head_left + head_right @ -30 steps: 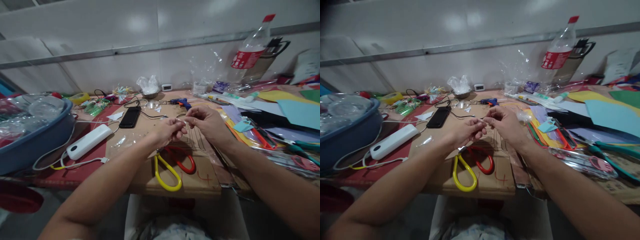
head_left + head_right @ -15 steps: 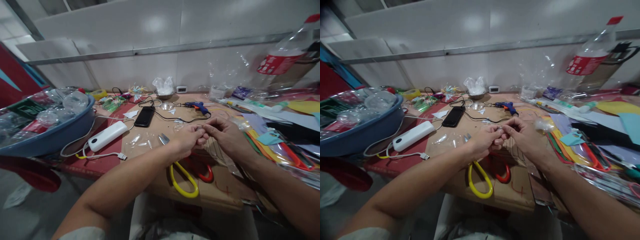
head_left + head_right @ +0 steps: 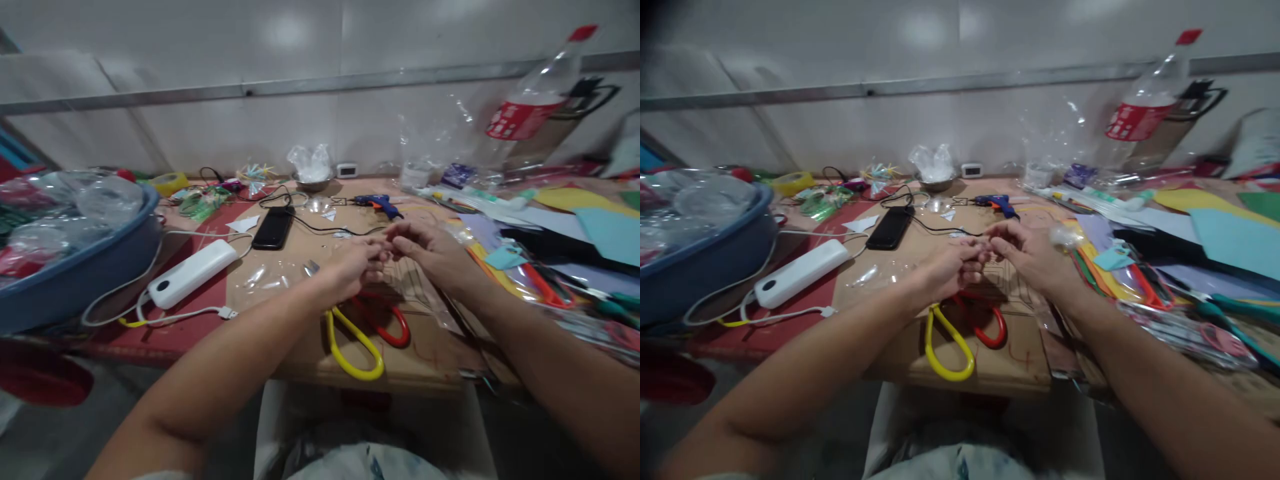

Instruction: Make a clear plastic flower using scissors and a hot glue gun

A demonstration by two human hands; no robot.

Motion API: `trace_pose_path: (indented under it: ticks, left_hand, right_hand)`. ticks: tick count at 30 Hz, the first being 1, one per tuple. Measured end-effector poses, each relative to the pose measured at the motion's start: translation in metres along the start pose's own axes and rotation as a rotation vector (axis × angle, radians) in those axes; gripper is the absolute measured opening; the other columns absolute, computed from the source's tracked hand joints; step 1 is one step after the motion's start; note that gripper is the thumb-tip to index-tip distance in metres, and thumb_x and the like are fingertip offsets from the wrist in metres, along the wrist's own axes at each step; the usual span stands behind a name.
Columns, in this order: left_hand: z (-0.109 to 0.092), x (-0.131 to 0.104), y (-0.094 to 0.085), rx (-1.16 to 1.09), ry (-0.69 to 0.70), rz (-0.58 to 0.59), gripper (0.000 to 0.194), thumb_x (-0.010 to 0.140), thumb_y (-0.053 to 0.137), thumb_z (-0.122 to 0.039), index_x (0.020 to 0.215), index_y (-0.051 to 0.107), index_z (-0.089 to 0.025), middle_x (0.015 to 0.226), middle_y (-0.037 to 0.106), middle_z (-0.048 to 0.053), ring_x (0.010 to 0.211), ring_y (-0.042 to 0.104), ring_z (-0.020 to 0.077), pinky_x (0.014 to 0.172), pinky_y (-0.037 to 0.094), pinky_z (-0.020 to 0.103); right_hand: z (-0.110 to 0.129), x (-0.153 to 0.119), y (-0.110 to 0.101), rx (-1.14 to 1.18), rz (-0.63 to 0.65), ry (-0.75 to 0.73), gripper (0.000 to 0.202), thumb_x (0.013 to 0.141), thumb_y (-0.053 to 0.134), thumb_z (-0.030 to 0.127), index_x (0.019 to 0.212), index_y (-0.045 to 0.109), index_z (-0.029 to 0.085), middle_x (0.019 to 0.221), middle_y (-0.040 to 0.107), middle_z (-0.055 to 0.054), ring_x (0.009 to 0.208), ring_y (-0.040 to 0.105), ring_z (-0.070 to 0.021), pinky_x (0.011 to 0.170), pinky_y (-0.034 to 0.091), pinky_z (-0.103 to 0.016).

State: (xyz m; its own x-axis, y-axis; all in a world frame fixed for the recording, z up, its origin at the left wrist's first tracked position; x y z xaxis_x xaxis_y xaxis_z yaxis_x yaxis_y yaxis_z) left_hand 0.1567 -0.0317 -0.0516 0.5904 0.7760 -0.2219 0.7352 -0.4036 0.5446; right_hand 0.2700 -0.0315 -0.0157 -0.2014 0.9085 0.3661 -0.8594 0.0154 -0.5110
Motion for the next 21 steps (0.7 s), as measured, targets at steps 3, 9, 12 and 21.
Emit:
trace_pose_path:
  ticks: [3, 9, 12, 21]
  left_hand:
    - [-0.009, 0.002, -0.009, -0.026, 0.009, -0.058, 0.020, 0.090, 0.042, 0.001, 0.081, 0.055, -0.010, 0.060, 0.044, -0.004, 0.040, 0.025, 0.0000, 0.041, 0.020, 0.013]
    - [-0.012, 0.003, -0.013, -0.083, 0.059, -0.134, 0.021, 0.097, 0.042, -0.004, 0.081, 0.055, -0.009, 0.069, 0.055, 0.003, 0.043, 0.031, 0.0005, 0.041, 0.024, 0.014]
    - [-0.017, 0.004, -0.018, -0.142, 0.141, -0.174, 0.021, 0.095, 0.043, -0.001, 0.082, 0.057, -0.009, 0.069, 0.053, 0.002, 0.046, 0.034, 0.0016, 0.042, 0.029, 0.014]
    - [-0.013, 0.006, -0.015, -0.174, 0.073, -0.133, 0.032, 0.072, 0.041, 0.013, 0.088, 0.059, -0.008, 0.073, 0.058, 0.005, 0.054, 0.050, 0.0055, 0.051, 0.043, 0.014]
  right_hand:
    - [0.001, -0.005, -0.022, -0.141, -0.061, -0.008, 0.021, 0.085, 0.066, 0.037, 0.094, 0.067, 0.019, 0.089, 0.067, -0.004, 0.077, 0.061, -0.0172, 0.071, 0.048, -0.032]
    - [-0.012, -0.038, -0.019, -0.463, 0.296, 0.152, 0.016, 0.084, 0.066, 0.024, 0.097, 0.072, 0.018, 0.092, 0.073, -0.004, 0.082, 0.065, -0.0180, 0.076, 0.047, -0.030]
    - [-0.013, -0.046, -0.011, -0.545, 0.374, 0.177, 0.014, 0.084, 0.066, 0.020, 0.096, 0.072, 0.017, 0.095, 0.074, -0.005, 0.085, 0.065, -0.0186, 0.076, 0.046, -0.029]
    - [-0.021, -0.040, 0.017, -0.725, 0.590, 0.283, 0.009, 0.083, 0.063, 0.010, 0.085, 0.069, 0.017, 0.087, 0.071, -0.006, 0.079, 0.061, -0.0177, 0.068, 0.040, -0.026]
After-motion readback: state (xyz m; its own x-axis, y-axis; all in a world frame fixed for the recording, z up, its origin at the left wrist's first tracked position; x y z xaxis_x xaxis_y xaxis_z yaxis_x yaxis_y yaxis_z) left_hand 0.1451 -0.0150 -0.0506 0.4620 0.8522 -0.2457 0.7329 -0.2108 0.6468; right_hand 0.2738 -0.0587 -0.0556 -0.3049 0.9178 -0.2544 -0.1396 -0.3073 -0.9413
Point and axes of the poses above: each hand's wrist, its own x-axis towards the middle knuckle, its own y-axis out of the palm, z = x × y, the point moved 8 cm from there along x, towards the middle knuckle
